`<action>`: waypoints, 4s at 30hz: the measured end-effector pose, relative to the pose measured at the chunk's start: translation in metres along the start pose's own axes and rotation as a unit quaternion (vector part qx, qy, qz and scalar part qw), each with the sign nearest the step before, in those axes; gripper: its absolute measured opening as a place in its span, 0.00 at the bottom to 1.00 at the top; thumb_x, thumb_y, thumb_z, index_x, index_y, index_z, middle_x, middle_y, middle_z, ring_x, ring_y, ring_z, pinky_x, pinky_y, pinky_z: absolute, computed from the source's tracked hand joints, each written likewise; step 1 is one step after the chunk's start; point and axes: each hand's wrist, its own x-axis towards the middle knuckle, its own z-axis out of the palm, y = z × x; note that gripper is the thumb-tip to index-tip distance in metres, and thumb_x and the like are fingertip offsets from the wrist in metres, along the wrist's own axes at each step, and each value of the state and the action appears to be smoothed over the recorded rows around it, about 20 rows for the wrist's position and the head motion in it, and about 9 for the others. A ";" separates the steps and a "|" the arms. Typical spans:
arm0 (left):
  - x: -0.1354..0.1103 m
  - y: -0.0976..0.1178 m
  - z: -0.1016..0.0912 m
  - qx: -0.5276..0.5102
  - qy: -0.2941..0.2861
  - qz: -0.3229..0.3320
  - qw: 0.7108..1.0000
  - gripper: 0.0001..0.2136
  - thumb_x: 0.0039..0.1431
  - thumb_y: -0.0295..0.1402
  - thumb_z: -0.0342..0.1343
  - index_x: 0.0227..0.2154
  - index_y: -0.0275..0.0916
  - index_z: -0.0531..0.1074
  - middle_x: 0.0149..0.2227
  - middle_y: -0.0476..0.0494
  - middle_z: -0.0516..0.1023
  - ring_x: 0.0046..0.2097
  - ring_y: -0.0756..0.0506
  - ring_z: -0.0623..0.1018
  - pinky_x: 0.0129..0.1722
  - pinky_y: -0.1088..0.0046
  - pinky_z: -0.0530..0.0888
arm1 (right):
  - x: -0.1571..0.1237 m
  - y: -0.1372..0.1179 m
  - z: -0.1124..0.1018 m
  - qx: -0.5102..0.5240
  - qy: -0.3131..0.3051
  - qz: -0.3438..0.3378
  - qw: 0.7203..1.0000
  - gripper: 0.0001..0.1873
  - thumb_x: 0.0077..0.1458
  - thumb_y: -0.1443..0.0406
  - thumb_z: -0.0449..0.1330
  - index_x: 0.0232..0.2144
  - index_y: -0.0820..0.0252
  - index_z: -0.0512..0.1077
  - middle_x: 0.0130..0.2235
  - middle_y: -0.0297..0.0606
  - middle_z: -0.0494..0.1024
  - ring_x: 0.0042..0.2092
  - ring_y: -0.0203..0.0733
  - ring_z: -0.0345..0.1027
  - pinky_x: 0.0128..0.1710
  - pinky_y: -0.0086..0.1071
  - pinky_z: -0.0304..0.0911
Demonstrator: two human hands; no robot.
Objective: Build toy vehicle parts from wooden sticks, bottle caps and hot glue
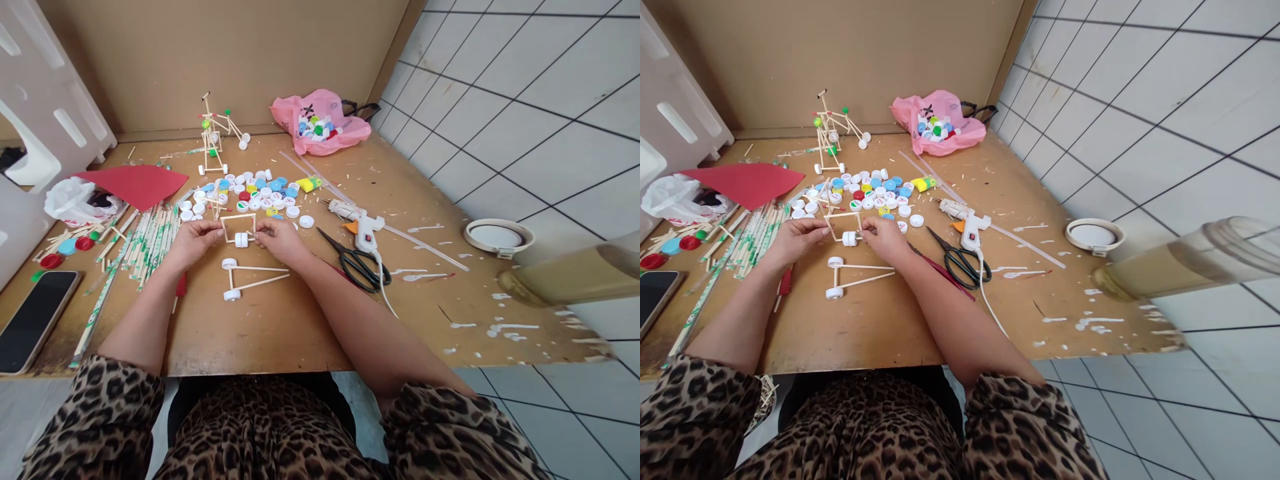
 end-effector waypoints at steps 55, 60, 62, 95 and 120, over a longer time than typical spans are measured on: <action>0.003 -0.007 0.000 0.041 -0.027 0.015 0.999 0.16 0.36 0.45 0.69 0.24 0.37 0.80 0.20 0.49 0.75 0.23 0.51 0.68 0.26 0.73 0.65 | -0.001 -0.004 -0.005 0.026 0.026 -0.034 0.999 0.03 0.45 0.68 0.58 0.23 0.59 0.72 0.22 0.28 0.72 0.27 0.33 0.65 0.32 0.28 0.62; 0.002 -0.006 0.000 0.033 -0.036 0.016 0.999 0.17 0.34 0.47 0.69 0.22 0.37 0.79 0.19 0.49 0.74 0.22 0.51 0.67 0.24 0.74 0.64 | -0.001 -0.004 -0.004 0.030 0.025 -0.023 0.999 0.03 0.45 0.69 0.58 0.23 0.59 0.72 0.21 0.27 0.70 0.25 0.33 0.63 0.30 0.28 0.61; 0.002 -0.005 0.000 0.038 -0.037 0.018 0.998 0.17 0.34 0.47 0.68 0.22 0.38 0.79 0.19 0.50 0.74 0.22 0.51 0.66 0.24 0.74 0.64 | -0.001 -0.004 -0.003 0.031 0.026 -0.021 0.999 0.03 0.46 0.70 0.58 0.24 0.59 0.72 0.21 0.27 0.70 0.25 0.32 0.63 0.30 0.27 0.62; -0.002 0.004 0.003 0.031 -0.045 -0.066 0.996 0.08 0.35 0.35 0.68 0.20 0.37 0.78 0.19 0.50 0.76 0.24 0.52 0.71 0.28 0.75 0.69 | 0.000 -0.002 -0.002 0.009 0.029 -0.012 0.999 0.08 0.48 0.75 0.57 0.26 0.60 0.73 0.24 0.28 0.75 0.27 0.33 0.68 0.34 0.29 0.65; 0.001 0.001 0.006 -0.079 -0.004 -0.019 0.997 0.14 0.23 0.34 0.72 0.19 0.37 0.78 0.16 0.51 0.74 0.20 0.53 0.69 0.23 0.75 0.68 | -0.008 -0.024 -0.012 0.060 -0.015 0.074 0.995 0.04 0.46 0.68 0.61 0.22 0.60 0.70 0.18 0.25 0.66 0.22 0.30 0.55 0.27 0.27 0.53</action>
